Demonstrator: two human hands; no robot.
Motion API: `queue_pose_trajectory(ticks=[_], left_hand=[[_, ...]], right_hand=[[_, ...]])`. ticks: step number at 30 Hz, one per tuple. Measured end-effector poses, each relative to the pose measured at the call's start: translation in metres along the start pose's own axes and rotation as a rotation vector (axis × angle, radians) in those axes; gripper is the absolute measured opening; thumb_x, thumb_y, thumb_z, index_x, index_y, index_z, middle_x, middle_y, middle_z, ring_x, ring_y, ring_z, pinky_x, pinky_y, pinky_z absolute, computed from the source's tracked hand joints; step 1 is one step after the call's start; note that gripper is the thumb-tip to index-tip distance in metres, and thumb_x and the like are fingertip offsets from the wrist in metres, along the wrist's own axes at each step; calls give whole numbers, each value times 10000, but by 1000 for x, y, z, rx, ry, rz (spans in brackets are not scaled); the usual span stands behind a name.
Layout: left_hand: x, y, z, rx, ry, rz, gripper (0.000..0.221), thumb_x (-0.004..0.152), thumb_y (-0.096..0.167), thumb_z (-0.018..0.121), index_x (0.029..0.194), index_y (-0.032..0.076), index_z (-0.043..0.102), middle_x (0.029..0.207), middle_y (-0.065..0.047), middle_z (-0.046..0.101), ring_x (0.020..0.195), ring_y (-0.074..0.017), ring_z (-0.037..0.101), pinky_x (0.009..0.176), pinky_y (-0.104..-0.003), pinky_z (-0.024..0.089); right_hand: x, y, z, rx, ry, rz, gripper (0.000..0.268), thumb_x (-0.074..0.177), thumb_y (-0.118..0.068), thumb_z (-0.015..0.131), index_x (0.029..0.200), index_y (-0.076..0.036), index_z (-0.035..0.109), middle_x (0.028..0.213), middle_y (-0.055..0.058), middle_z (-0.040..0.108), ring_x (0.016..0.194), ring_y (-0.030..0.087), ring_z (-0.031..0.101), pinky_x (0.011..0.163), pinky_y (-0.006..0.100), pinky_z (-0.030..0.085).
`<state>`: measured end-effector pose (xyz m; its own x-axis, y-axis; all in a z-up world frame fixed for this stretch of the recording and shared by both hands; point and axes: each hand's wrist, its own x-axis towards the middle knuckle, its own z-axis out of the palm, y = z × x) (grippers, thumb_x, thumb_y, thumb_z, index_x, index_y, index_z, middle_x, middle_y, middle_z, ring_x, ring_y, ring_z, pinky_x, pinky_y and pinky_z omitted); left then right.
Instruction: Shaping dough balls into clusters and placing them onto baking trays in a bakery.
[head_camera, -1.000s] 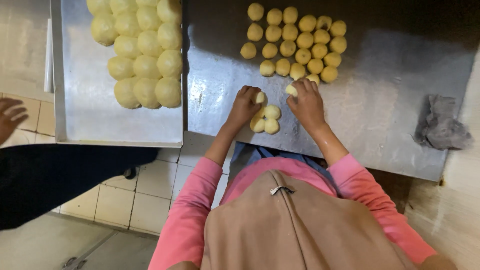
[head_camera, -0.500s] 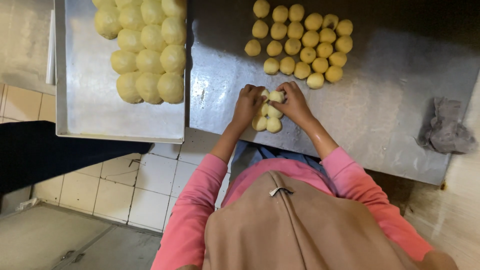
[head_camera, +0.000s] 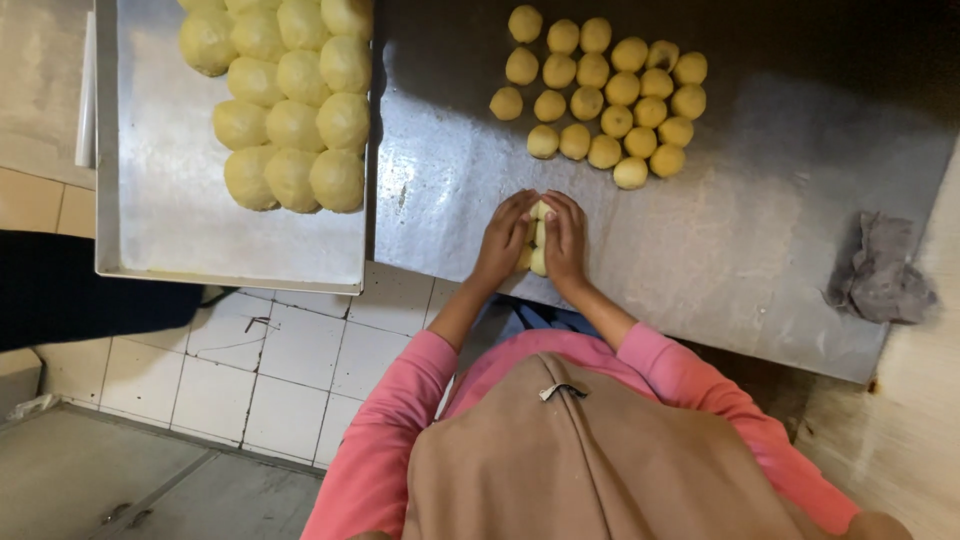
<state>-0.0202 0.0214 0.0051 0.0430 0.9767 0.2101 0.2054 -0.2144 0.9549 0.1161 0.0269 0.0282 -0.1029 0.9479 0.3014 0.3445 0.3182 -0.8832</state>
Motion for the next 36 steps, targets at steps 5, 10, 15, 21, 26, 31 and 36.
queue_pose_trajectory(ticks=[5, 10, 15, 21, 26, 31, 36], left_hand=[[-11, 2, 17, -10, 180, 40, 366, 1104, 168, 407, 1348, 55, 655, 1329, -175, 642, 1298, -400, 559, 1125, -518, 410], [-3, 8, 5, -25, 213, 29, 381, 1124, 225, 404, 1385, 68, 632, 1385, -174, 610, 1375, -412, 483, 1173, -541, 353], [-1, 8, 2, -105, 152, 52, 413, 1122, 214, 367, 1394, 16, 608, 1395, -239, 597, 1349, -478, 499, 1145, -578, 368], [-6, 5, 14, -26, 199, 9, 472, 1129, 303, 303, 1309, 78, 677, 1263, -146, 673, 1169, -360, 611, 1053, -479, 437], [0, 2, -6, 52, 174, 63, 437, 1116, 301, 354, 1354, 94, 657, 1362, -148, 639, 1333, -403, 515, 1165, -516, 353], [-4, 5, -1, -75, 89, 81, 480, 1118, 329, 349, 1442, 56, 576, 1478, -221, 542, 1415, -461, 447, 1178, -588, 337], [-13, 5, 26, -188, 185, -54, 533, 1136, 359, 283, 1390, 37, 623, 1437, -218, 574, 1386, -434, 491, 1173, -544, 365]], right_hand=[[-4, 9, 8, -54, 55, -20, 308, 1107, -184, 428, 1287, -28, 624, 1294, 179, 588, 1252, 395, 541, 1086, 508, 379], [1, 18, -6, -5, 50, -37, 426, 1136, -261, 375, 1433, -12, 551, 1469, 213, 458, 1415, 404, 417, 1173, 532, 340], [-4, 25, 1, 1, -40, -43, 428, 1122, -250, 366, 1382, -11, 608, 1367, 176, 575, 1337, 386, 514, 1136, 512, 356], [-14, 21, 6, -17, 44, -20, 402, 1113, -233, 393, 1384, -21, 601, 1361, 178, 575, 1310, 385, 519, 1127, 509, 359], [-13, 22, -7, 47, 63, 37, 489, 1135, -318, 343, 1440, 23, 517, 1475, 223, 468, 1417, 404, 412, 1197, 555, 280], [-20, 15, 9, 90, 61, 61, 485, 1128, -313, 375, 1465, 12, 501, 1490, 220, 466, 1444, 409, 393, 1209, 546, 272], [-20, 1, 23, 121, 152, 132, 420, 1102, -205, 386, 1427, 22, 525, 1433, 236, 494, 1403, 414, 437, 1203, 535, 288]])
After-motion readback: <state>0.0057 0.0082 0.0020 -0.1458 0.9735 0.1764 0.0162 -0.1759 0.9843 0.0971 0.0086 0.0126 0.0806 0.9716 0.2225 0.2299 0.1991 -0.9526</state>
